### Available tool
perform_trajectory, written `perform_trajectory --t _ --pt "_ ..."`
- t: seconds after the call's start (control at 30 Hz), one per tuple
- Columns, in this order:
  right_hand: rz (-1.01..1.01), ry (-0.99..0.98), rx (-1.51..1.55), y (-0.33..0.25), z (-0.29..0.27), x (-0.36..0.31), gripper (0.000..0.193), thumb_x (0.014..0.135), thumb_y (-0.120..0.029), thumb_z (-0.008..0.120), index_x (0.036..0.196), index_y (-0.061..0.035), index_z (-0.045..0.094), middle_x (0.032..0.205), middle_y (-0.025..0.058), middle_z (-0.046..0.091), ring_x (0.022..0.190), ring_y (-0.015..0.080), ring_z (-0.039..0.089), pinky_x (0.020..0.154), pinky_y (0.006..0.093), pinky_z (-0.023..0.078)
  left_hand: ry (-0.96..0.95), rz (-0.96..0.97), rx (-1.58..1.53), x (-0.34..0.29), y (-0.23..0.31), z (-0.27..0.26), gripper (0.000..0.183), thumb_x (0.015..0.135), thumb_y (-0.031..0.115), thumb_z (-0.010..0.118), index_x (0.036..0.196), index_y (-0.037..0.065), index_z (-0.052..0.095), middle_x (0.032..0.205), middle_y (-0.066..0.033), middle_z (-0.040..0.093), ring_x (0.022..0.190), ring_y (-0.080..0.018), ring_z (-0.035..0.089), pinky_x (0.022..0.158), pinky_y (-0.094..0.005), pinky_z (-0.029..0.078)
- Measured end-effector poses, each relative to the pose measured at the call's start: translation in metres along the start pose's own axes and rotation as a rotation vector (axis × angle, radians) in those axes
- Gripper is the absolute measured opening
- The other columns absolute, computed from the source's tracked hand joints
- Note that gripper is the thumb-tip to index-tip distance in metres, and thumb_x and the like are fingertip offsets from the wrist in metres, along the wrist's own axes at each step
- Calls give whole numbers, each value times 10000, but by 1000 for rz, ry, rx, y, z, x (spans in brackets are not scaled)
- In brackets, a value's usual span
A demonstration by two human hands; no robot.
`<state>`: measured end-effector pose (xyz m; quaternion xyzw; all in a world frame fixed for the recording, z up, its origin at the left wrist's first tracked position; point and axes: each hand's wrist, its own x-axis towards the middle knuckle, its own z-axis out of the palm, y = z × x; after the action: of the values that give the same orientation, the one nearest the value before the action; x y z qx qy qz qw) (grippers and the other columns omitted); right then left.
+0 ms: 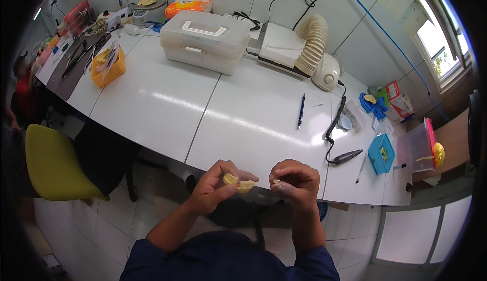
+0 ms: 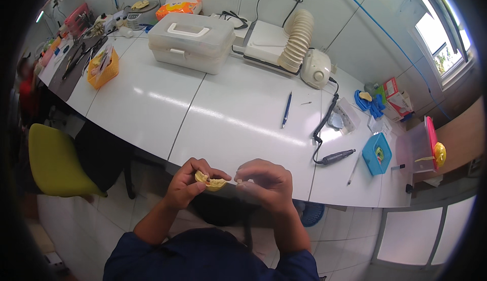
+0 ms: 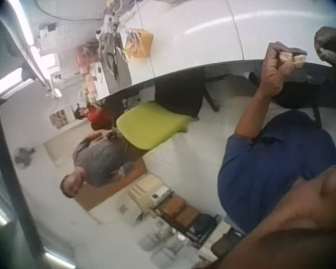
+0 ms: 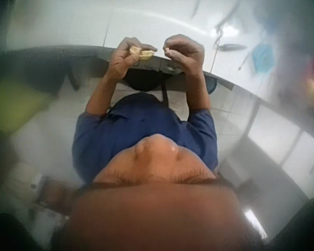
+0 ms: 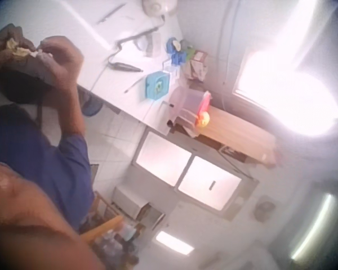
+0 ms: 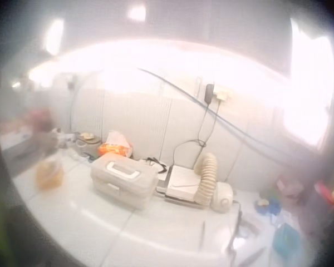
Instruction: The person uses a rotary polishing tool to smooth the surface of a small white dental prosthesis held in their left hand. They then switch to a sanding tool to further refine the edges of the object. Finally, the person picks up a yellow dental model from the table.
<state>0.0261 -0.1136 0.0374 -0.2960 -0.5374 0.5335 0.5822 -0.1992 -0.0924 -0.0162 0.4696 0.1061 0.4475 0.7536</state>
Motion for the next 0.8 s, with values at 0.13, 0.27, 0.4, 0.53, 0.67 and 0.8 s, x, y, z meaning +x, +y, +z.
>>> perform_trajectory --t 0.13,0.27,0.4,0.53,0.67,0.8 --pt "-43 -63 -121 -7 28 -15 205 758 81 747 956 62 699 875 173 680 778 212 664 674 296 535 -89 91 -3 -29 8 12 211 972 73 521 1169 45 452 1242 -212 597 1130 -203 595 982 -354 458" --pt "-61 -109 -160 -20 45 -30 207 744 107 738 938 35 725 899 134 706 839 219 685 746 305 541 -93 149 -5 -53 6 24 306 979 79 544 1261 30 439 1210 -175 599 1146 -227 605 985 -360 464" --pt "-97 -140 -301 -30 53 -44 213 737 90 760 931 5 739 882 121 709 827 212 690 739 293 541 -56 267 68 -64 6 36 313 968 86 597 1230 19 440 1083 -166 566 1144 -322 632 909 -374 512" --pt "-94 -132 -456 -44 64 -58 204 735 47 787 920 -29 750 887 102 716 823 197 700 717 285 549 -63 326 207 -71 12 50 361 933 37 650 1227 48 440 1129 -186 567 1156 -309 621 927 -374 508" --pt "-53 -147 -553 -54 70 -68 200 735 24 799 918 -41 750 895 90 716 828 201 709 704 293 561 -102 347 285 -78 8 54 409 914 3 669 1242 86 440 1249 -258 590 1168 -262 605 971 -371 483" --pt "-24 -180 -551 -52 70 -71 195 743 6 802 924 -51 755 918 80 704 839 204 705 718 297 561 -105 367 463 -84 5 53 428 891 14 706 1234 94 463 1194 -233 623 1115 -264 633 922 -364 504"
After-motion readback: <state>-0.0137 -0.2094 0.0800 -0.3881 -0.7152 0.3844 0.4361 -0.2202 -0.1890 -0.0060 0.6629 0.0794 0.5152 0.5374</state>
